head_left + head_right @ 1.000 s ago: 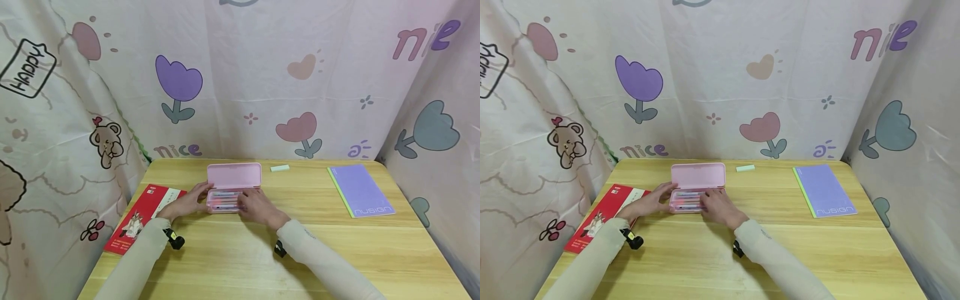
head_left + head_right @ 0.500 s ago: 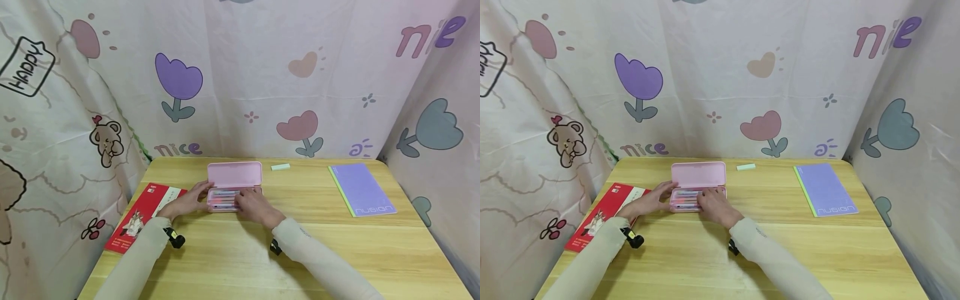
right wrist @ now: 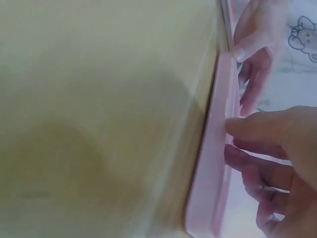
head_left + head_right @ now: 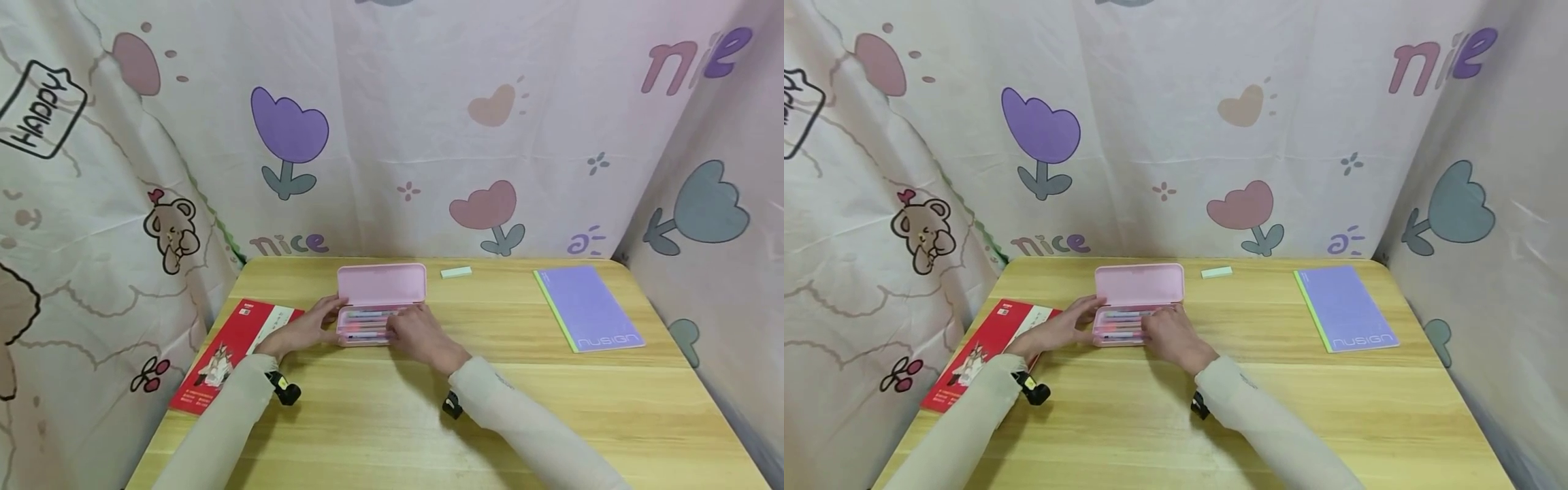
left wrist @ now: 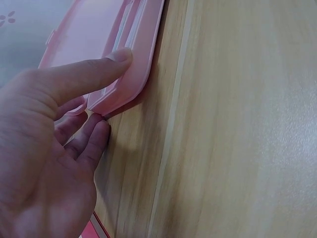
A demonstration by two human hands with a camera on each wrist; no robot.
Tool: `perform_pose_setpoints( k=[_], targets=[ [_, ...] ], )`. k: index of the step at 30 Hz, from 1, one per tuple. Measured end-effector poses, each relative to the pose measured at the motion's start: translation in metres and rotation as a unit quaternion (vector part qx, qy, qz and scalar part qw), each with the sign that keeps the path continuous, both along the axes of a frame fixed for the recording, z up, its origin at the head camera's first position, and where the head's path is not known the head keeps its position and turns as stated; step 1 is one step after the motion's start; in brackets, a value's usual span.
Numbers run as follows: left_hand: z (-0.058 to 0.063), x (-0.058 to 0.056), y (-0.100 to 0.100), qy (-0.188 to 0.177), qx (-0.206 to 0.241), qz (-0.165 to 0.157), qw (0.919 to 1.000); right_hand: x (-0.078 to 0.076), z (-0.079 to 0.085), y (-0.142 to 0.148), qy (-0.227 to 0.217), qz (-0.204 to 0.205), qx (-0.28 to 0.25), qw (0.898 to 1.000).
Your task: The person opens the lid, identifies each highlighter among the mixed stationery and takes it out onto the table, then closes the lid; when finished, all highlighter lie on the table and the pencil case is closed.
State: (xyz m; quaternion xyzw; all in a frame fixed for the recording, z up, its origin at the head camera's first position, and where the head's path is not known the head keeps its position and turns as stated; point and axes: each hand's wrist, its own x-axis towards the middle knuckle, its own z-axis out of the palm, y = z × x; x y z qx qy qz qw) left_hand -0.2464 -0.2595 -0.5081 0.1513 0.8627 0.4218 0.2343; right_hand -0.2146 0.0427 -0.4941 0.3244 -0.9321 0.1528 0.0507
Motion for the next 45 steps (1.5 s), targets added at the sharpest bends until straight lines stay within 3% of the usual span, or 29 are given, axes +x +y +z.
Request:
perform_pose_setpoints(
  k=[4, 7, 11, 15, 21, 26, 33, 45],
  targets=[
    [0.0, 0.0, -0.002, 0.005, 0.001, -0.003, 1.0, 0.0, -0.003, 0.001, -0.083, -0.024, -0.079, 0.993],
    [-0.001, 0.0, -0.002, 0.009, 0.004, -0.004, 0.9999, 0.0, -0.003, 0.001, -0.112, -0.046, -0.116, 0.986],
    [-0.002, 0.0, -0.002, 0.014, 0.009, -0.011, 0.9998, 0.001, -0.001, 0.001, -0.071, -0.054, -0.085, 0.992],
    [-0.002, 0.0, -0.001, 0.015, 0.01, -0.012, 0.9998, 0.005, -0.002, -0.001, -0.011, -0.033, -0.039, 0.999],
    [-0.001, 0.002, 0.0, 0.016, 0.01, -0.01, 0.9998, 0.009, -0.01, -0.004, 0.014, -0.026, -0.006, 1.0],
    [-0.001, 0.003, 0.0, 0.015, 0.005, -0.009, 0.9998, 0.005, -0.015, -0.004, 0.012, -0.015, -0.013, 1.0],
    [-0.002, 0.001, 0.0, 0.027, 0.0, -0.018, 0.9995, -0.003, -0.02, 0.001, -0.05, -0.006, -0.05, 0.997],
    [-0.002, 0.001, 0.0, 0.024, -0.005, -0.015, 0.9996, -0.006, -0.027, 0.005, -0.097, -0.018, -0.115, 0.988]
  ],
)
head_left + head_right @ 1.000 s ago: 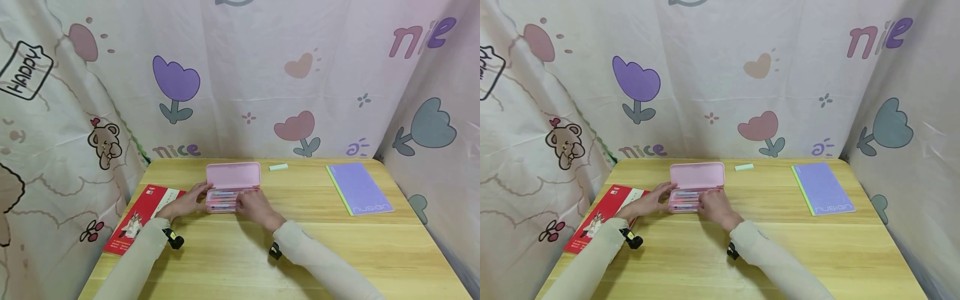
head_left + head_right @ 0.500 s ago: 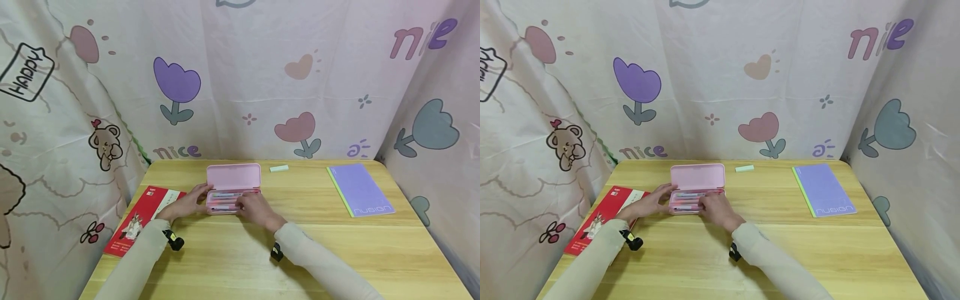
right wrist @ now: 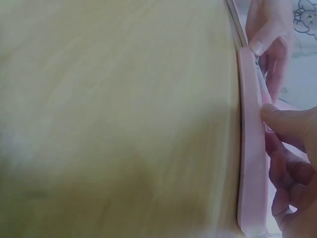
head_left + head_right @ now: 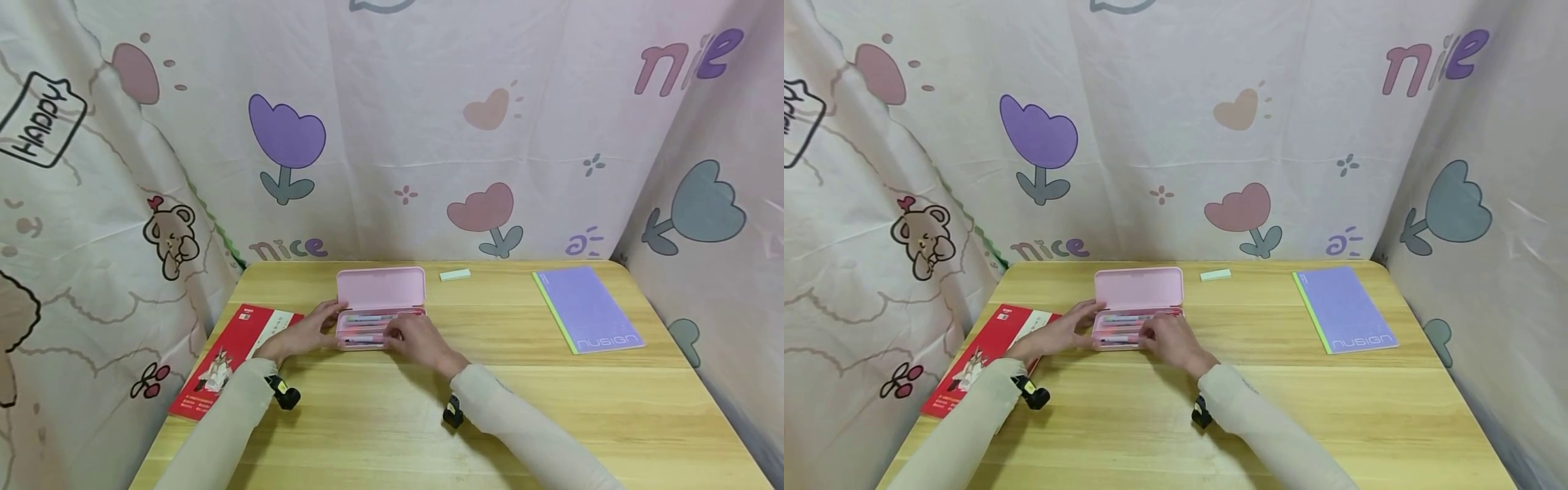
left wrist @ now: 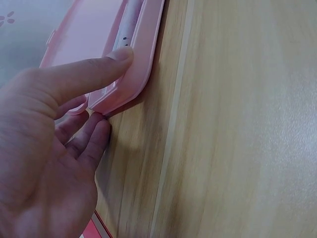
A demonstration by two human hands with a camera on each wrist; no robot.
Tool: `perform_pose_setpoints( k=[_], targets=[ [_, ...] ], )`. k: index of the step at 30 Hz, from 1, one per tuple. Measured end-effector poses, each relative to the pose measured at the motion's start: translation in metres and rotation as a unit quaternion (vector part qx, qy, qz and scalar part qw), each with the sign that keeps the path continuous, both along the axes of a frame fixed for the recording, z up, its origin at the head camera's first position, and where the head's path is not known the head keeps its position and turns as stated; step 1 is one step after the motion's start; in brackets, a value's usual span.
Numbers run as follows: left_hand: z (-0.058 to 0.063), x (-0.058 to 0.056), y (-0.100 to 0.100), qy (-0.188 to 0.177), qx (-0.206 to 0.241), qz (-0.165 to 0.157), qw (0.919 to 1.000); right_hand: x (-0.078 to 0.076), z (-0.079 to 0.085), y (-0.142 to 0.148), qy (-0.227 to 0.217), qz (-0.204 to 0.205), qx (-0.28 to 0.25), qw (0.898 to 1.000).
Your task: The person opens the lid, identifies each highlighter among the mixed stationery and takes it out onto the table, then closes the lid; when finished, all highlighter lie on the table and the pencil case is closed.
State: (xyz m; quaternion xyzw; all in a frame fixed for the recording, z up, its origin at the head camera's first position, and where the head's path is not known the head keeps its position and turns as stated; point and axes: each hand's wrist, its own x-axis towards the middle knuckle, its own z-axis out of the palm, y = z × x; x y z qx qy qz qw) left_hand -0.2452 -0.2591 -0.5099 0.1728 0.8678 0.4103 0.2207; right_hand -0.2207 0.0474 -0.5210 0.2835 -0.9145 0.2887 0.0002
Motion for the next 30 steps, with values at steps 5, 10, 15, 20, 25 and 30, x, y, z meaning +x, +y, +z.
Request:
perform_pose_setpoints(
  k=[5, 10, 15, 20, 25, 30],
  targets=[
    [0.001, 0.001, 0.0, -0.001, 0.002, -0.002, 1.0, -0.002, 0.005, 0.007, -0.001, -0.014, -0.034, 0.999],
    [0.0, 0.001, -0.001, -0.001, -0.002, 0.001, 1.0, -0.003, 0.01, 0.029, -0.011, -0.016, -0.07, 0.997],
    [0.0, 0.0, -0.001, -0.006, 0.004, 0.002, 1.0, -0.007, 0.014, 0.066, -0.007, -0.029, -0.11, 0.993],
    [0.001, 0.001, -0.001, -0.012, 0.013, 0.004, 0.9998, -0.012, 0.017, 0.112, -0.01, -0.069, -0.132, 0.989],
    [0.001, 0.0, 0.0, -0.001, 0.014, -0.005, 0.9999, -0.015, 0.015, 0.16, -0.017, -0.122, -0.128, 0.984],
    [0.0, 0.0, 0.0, 0.002, 0.007, -0.003, 1.0, -0.019, 0.008, 0.196, -0.008, -0.158, -0.108, 0.981]
  ],
)
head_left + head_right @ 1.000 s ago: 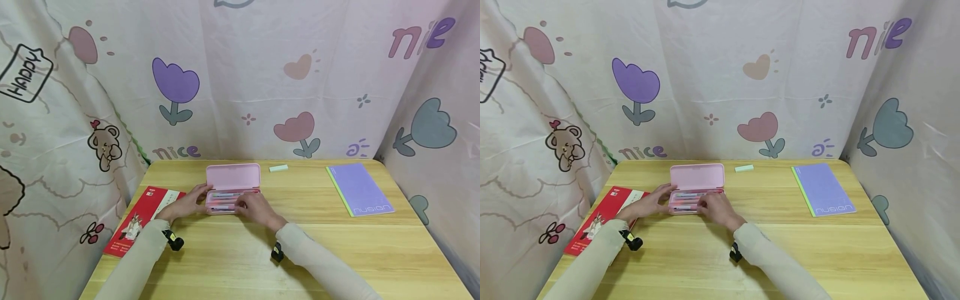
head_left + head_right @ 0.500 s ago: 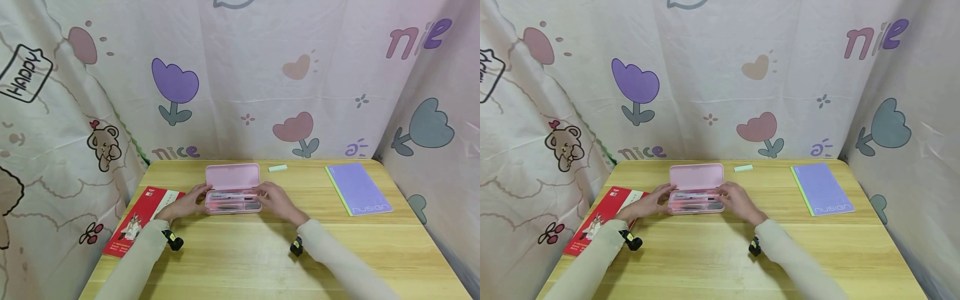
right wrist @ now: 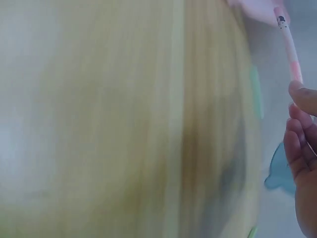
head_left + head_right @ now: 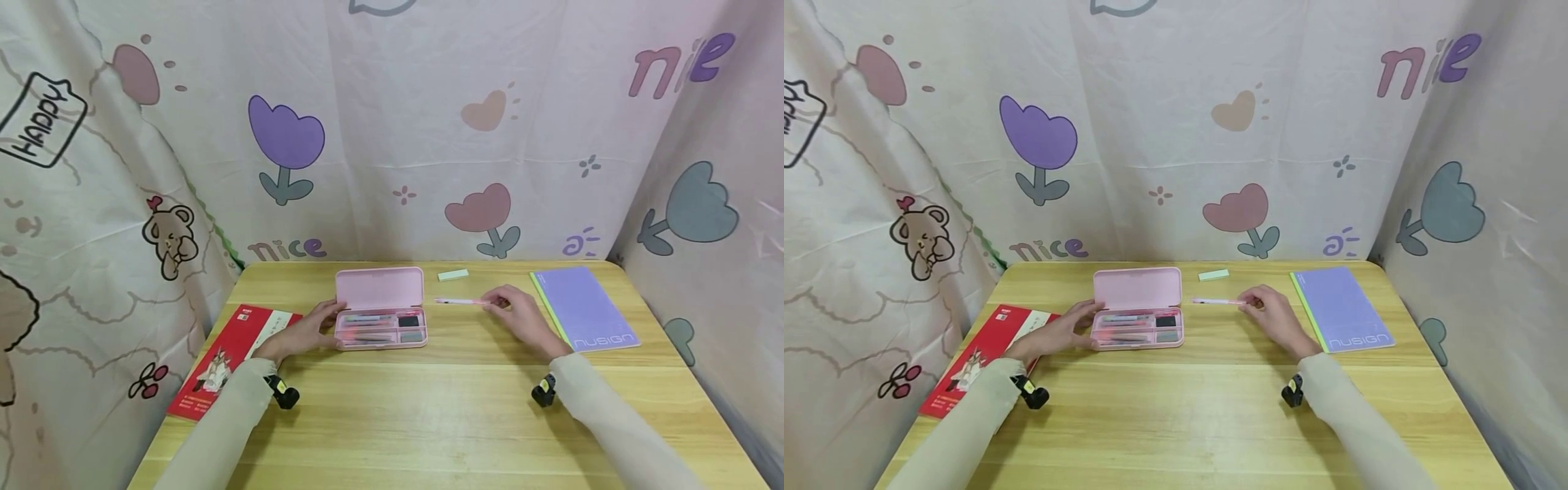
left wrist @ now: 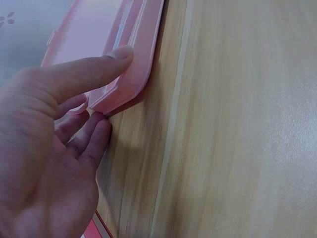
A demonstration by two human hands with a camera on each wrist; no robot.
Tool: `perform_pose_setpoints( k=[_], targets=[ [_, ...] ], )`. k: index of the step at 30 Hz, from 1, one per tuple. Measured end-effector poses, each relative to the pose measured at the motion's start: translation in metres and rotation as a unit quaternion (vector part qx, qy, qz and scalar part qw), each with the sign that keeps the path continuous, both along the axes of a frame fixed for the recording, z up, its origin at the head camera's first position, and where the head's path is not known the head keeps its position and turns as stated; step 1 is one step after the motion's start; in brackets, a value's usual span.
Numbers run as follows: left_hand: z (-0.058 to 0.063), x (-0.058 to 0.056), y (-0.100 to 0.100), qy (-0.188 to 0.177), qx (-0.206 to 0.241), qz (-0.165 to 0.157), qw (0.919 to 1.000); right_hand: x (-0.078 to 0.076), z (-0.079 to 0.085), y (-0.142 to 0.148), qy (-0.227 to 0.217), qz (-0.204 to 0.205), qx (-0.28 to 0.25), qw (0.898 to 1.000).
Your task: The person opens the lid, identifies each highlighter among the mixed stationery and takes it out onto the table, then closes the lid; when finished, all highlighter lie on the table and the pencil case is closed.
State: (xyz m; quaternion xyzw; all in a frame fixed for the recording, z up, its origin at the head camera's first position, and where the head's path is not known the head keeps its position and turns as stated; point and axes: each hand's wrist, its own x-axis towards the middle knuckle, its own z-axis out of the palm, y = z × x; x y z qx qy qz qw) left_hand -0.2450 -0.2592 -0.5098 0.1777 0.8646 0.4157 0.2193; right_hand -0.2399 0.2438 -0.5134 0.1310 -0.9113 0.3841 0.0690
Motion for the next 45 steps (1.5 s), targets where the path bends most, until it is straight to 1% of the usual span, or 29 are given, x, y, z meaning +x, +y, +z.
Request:
perform_pose_setpoints(
  k=[4, 9, 17, 24, 29, 35, 45],
  targets=[
    [-0.001, 0.001, -0.002, -0.007, -0.003, 0.007, 0.9999, -0.005, -0.009, 0.014, -0.003, -0.017, 0.006, 1.0],
    [-0.002, 0.002, -0.003, -0.008, -0.001, 0.006, 1.0, -0.012, -0.02, 0.02, -0.018, -0.033, 0.014, 0.999],
    [-0.004, 0.001, -0.002, -0.009, 0.001, 0.001, 1.0, -0.02, -0.029, 0.024, -0.047, -0.03, 0.015, 0.998],
    [-0.002, 0.001, 0.0, -0.008, -0.005, 0.006, 0.9999, -0.025, -0.031, 0.028, -0.052, -0.018, 0.023, 0.998],
    [-0.002, 0.001, -0.001, -0.005, -0.008, 0.01, 0.9999, -0.027, -0.032, 0.029, -0.056, -0.017, 0.025, 0.998],
    [-0.001, 0.0, -0.001, -0.001, -0.011, 0.006, 0.9999, -0.026, -0.03, 0.029, -0.064, -0.02, 0.024, 0.997],
    [0.0, 0.001, 0.0, -0.001, -0.005, 0.0, 1.0, -0.026, -0.03, 0.029, -0.06, -0.016, 0.017, 0.998]
  ],
)
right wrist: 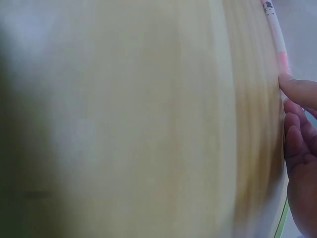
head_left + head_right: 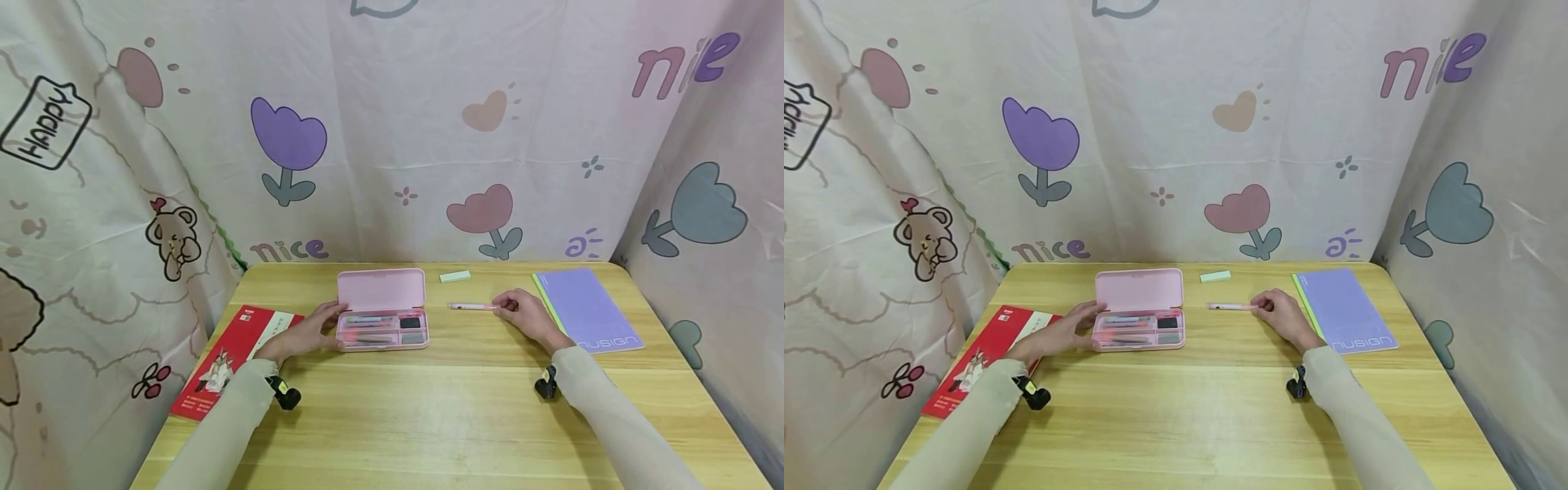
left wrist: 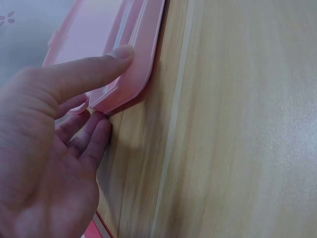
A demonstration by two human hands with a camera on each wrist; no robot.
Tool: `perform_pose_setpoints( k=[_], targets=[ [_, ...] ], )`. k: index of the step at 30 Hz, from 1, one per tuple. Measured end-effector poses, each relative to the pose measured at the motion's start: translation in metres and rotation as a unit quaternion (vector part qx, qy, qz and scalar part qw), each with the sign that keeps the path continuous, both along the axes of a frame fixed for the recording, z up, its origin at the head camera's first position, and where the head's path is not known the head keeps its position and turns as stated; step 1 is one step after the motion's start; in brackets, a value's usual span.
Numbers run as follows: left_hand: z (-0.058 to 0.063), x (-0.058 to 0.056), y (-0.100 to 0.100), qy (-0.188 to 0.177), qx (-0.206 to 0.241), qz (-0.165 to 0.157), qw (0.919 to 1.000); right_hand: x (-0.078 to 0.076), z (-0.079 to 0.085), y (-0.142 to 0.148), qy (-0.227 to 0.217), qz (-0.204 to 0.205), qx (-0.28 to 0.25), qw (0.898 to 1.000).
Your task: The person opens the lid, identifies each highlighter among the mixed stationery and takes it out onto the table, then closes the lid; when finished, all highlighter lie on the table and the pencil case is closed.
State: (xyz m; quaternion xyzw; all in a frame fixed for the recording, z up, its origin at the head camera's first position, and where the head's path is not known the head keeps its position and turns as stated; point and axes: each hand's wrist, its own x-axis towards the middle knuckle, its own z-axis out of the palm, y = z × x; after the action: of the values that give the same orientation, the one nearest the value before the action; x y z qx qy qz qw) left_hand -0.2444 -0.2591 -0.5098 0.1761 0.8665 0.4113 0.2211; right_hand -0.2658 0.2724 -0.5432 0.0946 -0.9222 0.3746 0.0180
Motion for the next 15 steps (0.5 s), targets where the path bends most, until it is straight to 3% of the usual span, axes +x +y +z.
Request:
perform_pose_setpoints(
  k=[7, 15],
  targets=[
    [0.0, 0.0, 0.0, -0.001, 0.001, 0.005, 1.0, 0.003, 0.001, 0.0, -0.005, -0.005, -0.009, 1.0],
    [0.0, 0.001, -0.001, -0.004, 0.002, 0.006, 1.0, 0.01, 0.013, -0.014, 0.026, -0.022, -0.044, 0.998]
  ],
)
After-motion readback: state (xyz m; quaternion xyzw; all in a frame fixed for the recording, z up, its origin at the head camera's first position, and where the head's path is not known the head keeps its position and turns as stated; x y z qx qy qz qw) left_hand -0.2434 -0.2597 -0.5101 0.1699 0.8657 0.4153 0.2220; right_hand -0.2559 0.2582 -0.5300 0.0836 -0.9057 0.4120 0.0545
